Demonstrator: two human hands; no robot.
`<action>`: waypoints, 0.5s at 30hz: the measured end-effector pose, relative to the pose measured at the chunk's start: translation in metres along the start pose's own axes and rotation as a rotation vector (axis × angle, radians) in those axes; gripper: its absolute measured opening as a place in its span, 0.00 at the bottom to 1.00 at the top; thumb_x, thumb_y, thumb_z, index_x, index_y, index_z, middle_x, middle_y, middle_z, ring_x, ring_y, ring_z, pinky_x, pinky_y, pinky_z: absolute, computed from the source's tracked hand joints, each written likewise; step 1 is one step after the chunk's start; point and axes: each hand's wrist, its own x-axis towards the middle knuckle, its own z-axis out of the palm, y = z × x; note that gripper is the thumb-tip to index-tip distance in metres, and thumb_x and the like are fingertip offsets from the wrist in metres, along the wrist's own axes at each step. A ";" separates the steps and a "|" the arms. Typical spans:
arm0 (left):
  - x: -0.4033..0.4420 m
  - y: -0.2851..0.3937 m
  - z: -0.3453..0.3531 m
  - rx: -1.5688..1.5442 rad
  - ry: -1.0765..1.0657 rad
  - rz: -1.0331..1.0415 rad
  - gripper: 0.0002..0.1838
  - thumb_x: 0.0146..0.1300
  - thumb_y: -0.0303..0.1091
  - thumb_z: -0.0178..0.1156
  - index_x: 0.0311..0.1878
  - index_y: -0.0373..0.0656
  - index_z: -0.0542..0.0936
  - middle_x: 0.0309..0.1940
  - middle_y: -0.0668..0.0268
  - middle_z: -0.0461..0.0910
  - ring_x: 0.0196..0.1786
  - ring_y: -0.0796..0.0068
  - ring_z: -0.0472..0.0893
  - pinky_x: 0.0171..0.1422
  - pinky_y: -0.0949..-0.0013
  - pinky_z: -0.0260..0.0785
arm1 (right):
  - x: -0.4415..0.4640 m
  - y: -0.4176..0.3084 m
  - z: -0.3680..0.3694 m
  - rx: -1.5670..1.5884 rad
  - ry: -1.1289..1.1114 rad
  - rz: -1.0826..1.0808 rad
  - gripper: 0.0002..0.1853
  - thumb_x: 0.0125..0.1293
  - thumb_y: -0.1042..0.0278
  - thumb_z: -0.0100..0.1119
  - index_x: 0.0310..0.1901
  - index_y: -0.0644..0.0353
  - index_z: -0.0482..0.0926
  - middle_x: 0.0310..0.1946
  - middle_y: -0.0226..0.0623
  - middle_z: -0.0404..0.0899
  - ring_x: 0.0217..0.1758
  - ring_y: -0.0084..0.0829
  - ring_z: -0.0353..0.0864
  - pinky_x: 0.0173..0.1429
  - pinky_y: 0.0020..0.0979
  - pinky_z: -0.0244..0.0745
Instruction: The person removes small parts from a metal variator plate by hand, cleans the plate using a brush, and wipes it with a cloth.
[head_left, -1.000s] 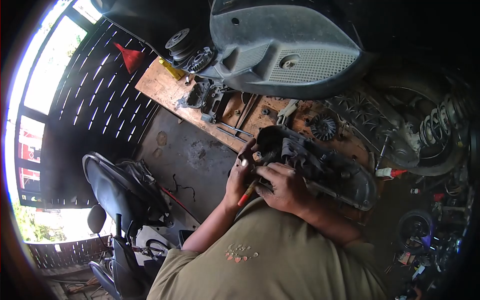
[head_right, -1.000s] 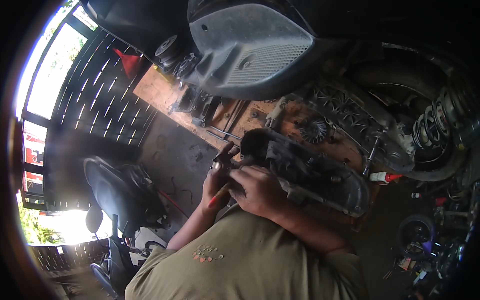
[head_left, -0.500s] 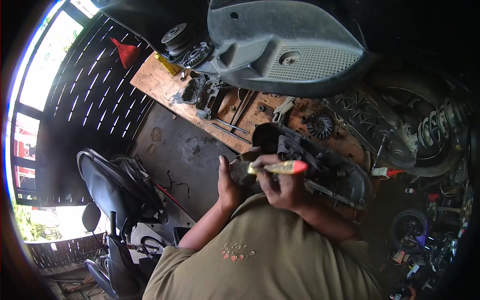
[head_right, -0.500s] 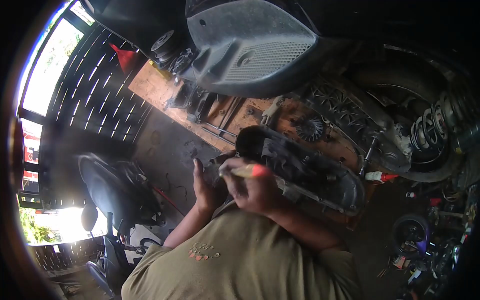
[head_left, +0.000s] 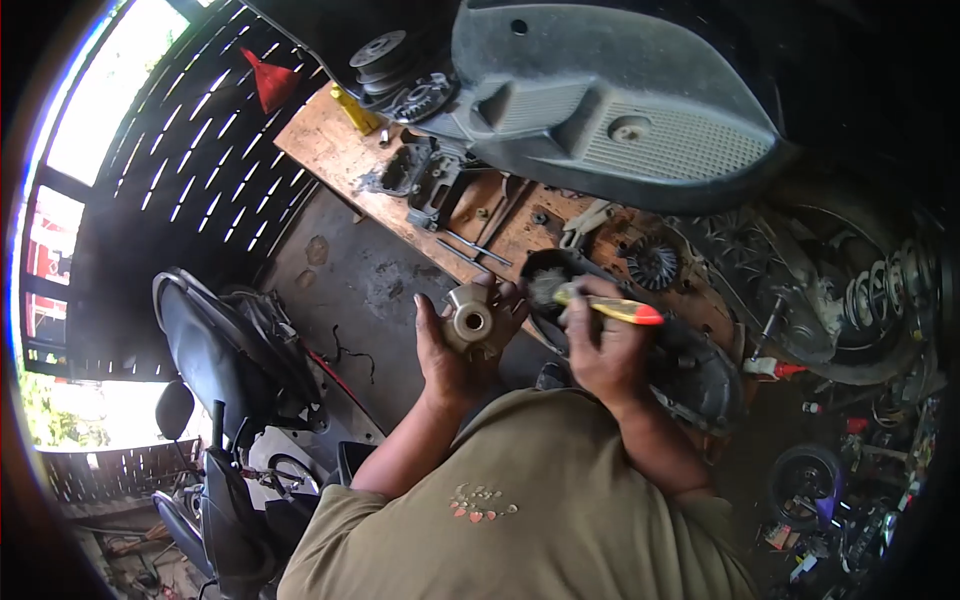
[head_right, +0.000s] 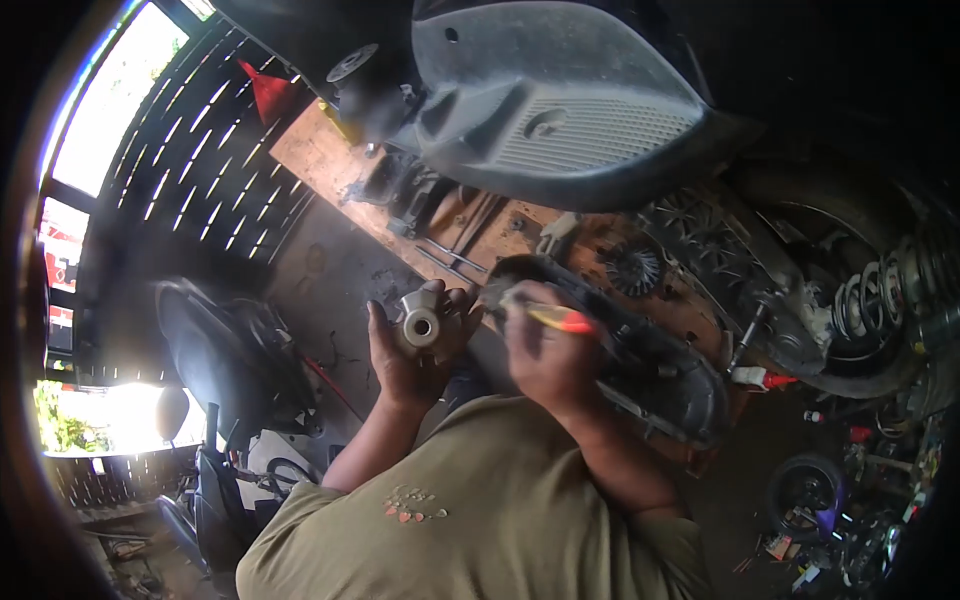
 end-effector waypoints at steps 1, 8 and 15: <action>0.001 0.001 0.004 -0.003 -0.002 0.030 0.45 0.68 0.75 0.35 0.64 0.40 0.73 0.60 0.53 0.76 0.64 0.54 0.75 0.76 0.52 0.60 | -0.001 0.001 0.001 0.096 0.001 -0.002 0.06 0.74 0.74 0.52 0.47 0.64 0.77 0.27 0.29 0.78 0.28 0.17 0.76 0.33 0.22 0.72; 0.002 0.001 0.008 -0.104 -0.029 -0.017 0.37 0.75 0.65 0.34 0.63 0.39 0.72 0.57 0.54 0.78 0.70 0.53 0.70 0.75 0.52 0.61 | -0.015 -0.002 0.024 0.345 -0.325 -0.060 0.07 0.74 0.72 0.52 0.49 0.62 0.76 0.34 0.31 0.81 0.33 0.18 0.82 0.37 0.23 0.78; 0.007 0.000 -0.002 -0.131 0.006 0.093 0.39 0.75 0.66 0.34 0.62 0.36 0.71 0.56 0.51 0.77 0.68 0.52 0.71 0.76 0.52 0.60 | -0.011 -0.014 0.009 0.248 -0.197 -0.182 0.07 0.70 0.75 0.53 0.48 0.63 0.75 0.33 0.37 0.80 0.32 0.26 0.82 0.38 0.27 0.77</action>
